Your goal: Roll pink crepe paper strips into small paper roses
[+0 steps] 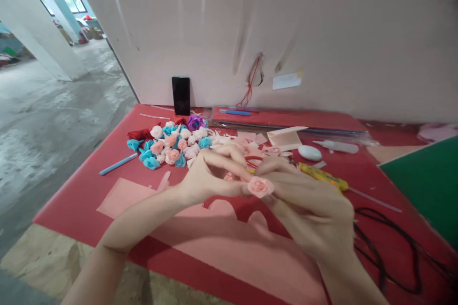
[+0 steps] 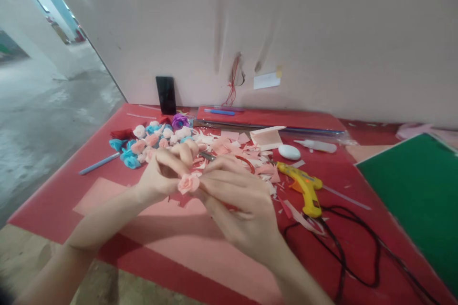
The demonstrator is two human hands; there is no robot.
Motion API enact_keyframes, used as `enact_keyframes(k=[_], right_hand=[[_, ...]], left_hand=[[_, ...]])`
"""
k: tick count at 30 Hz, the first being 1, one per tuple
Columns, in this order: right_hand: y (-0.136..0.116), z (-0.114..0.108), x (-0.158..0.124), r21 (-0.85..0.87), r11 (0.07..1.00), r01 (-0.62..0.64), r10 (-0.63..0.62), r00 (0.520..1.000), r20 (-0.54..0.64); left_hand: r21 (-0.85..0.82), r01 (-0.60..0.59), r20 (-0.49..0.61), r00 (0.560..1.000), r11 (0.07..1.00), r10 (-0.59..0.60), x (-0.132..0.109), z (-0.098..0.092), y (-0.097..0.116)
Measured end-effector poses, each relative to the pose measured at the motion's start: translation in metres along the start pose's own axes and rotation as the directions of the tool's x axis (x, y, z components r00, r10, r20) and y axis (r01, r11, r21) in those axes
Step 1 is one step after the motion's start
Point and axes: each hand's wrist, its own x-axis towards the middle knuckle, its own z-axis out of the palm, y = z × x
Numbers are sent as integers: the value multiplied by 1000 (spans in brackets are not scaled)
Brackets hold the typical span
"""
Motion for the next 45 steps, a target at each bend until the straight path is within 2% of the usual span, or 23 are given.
enact_keyframes(k=[2,5,7,10,12,13,14,15,16,19,22,26,30,36,40,45], right_hand=[[-2,3,-2,-174,981,83,-93,994,-50],[-2,8,-6,-439,872,216,-276,958,-78],[1,10,-8,-514,829,223,-320,941,-108],[5,11,-9,-529,831,171,-289,946,-148],[6,9,-8,-520,844,129,-238,960,-149],[6,7,-7,-516,850,106,-209,967,-145],[6,5,-6,-513,855,81,-178,974,-143],[5,3,-6,-511,858,57,-149,979,-141],[5,1,-5,-513,857,40,-129,982,-139],[6,-3,-3,-520,854,16,-109,983,-148],[9,-4,-2,-560,828,36,-145,978,-150],[11,-1,-1,-614,787,56,-169,977,-127],[11,2,-1,-641,764,72,-169,981,-92],[7,2,-2,-677,730,95,-176,983,-52],[8,2,-2,-673,733,99,-179,982,-51],[10,2,-4,-665,741,93,-176,983,-59]], left_hand=[[-47,-18,2,1000,999,18,-1,1,-3],[-129,-5,-30,1000,992,1,-3,8,-2],[-188,81,-60,994,979,-94,-4,14,0],[-228,239,-83,961,944,-263,-7,17,4],[-97,285,-106,950,954,-295,-10,10,4],[36,271,-127,956,962,-265,-14,2,3],[261,241,-142,967,935,-210,-19,-7,2],[512,213,-99,977,832,-189,-25,-19,0],[592,203,-70,977,780,-201,-32,-31,-2],[735,165,-17,974,658,-225,-61,-64,-9],[847,110,40,962,520,-270,-91,-84,-14],[931,48,69,950,363,-305,-118,-88,-17],[964,25,63,945,263,-320,-126,-87,-19],[970,-33,104,951,242,-291,-129,-94,-23],[965,-42,112,959,258,-261,-129,-98,-25],[957,-32,117,953,289,-279,-131,-98,-27]])
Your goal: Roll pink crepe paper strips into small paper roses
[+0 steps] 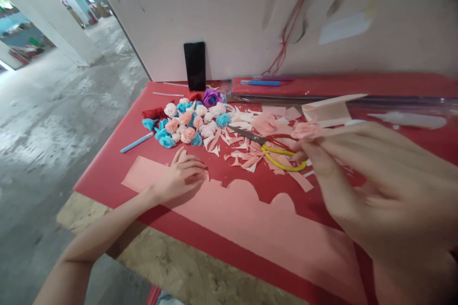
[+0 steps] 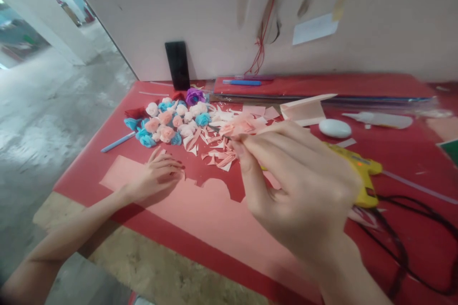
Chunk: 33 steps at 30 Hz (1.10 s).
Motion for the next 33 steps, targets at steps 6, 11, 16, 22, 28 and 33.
enact_keyframes(k=[6,11,16,22,28,33], right_hand=[[-5,-2,-2,9,993,-115,115,993,41],[-5,-3,-2,21,994,-109,108,993,41],[-6,-4,-2,8,992,-127,126,991,55],[-6,-3,-1,6,991,-137,137,989,64],[1,-1,0,21,1000,6,-7,1000,15],[0,-1,0,13,1000,-19,18,999,40]], left_hand=[[10,17,-13,1000,1000,-17,-3,1,2],[9,31,-6,1000,999,-31,0,-2,3],[-15,18,17,1000,1000,-17,1,-3,-1],[-40,49,40,998,998,-48,2,-2,0],[3,62,16,998,998,-62,2,-2,6],[55,56,0,998,997,-56,2,-4,11]])
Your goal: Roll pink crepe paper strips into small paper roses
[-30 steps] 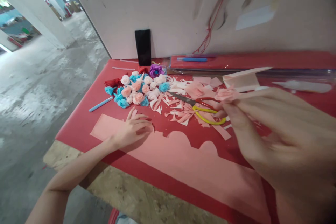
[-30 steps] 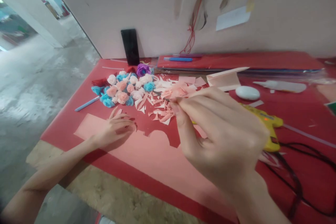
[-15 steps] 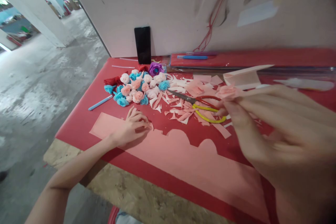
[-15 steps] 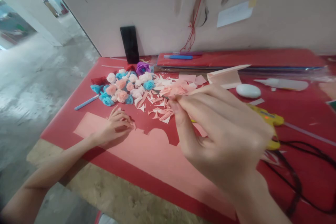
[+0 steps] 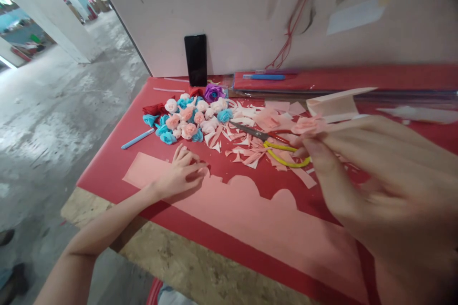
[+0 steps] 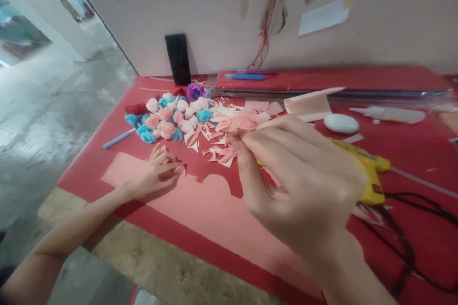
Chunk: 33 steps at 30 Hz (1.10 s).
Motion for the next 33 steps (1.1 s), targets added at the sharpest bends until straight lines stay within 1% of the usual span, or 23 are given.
enact_keyframes(k=[5,9,12,14,18,24,28,33], right_hand=[[1,0,-1,12,1000,8,-8,1000,1],[1,0,-1,23,1000,3,-3,1000,-6],[1,-1,-3,25,999,-27,27,1000,0],[1,-1,-4,27,999,-37,37,999,3],[1,-1,-3,31,999,-29,29,1000,-2],[0,0,-2,31,999,-33,32,999,14],[0,0,-3,31,998,-51,51,999,9],[-4,-1,0,46,997,-61,59,998,35]], left_hand=[[-4,-41,-50,998,999,41,-2,2,-1],[-25,-82,-46,996,996,81,-2,1,0],[-31,-94,-45,995,995,93,0,-1,2],[-25,-93,-49,995,995,91,0,-1,3],[14,-52,-52,997,999,53,0,1,5],[67,-15,-35,999,998,18,-1,1,4],[80,-36,-29,999,996,38,-2,1,2],[95,-74,-72,994,993,81,-4,2,3]])
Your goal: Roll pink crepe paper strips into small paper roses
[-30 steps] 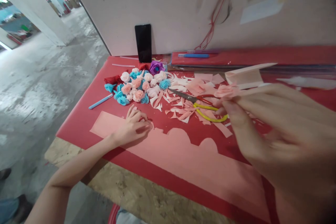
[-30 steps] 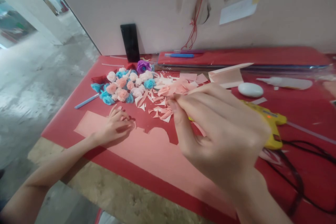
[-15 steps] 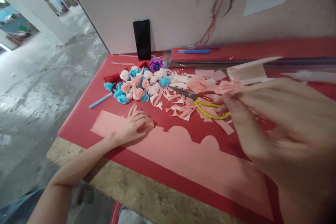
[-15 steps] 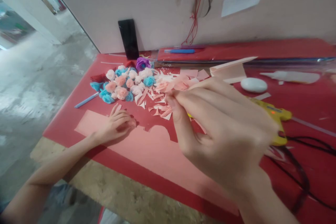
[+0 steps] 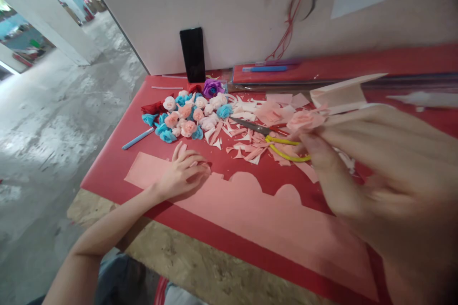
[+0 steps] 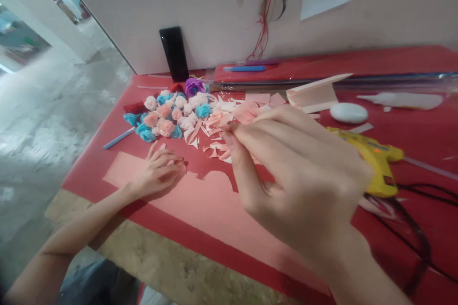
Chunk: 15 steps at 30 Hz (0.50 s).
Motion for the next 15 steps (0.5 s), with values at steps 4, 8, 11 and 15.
enact_keyframes(k=[4,8,11,15], right_hand=[[1,0,0,-1,1000,-6,6,1000,-5],[3,1,-2,1,1000,-4,4,1000,-6],[4,0,-3,0,1000,-26,26,1000,6],[3,0,-3,1,1000,-2,3,1000,-20]], left_hand=[[-6,-22,3,1000,1000,22,1,-2,2],[-20,-3,10,1000,1000,3,4,-4,6],[-31,3,11,1000,1000,-2,3,-3,5],[-40,-47,7,999,998,48,-1,1,-2]])
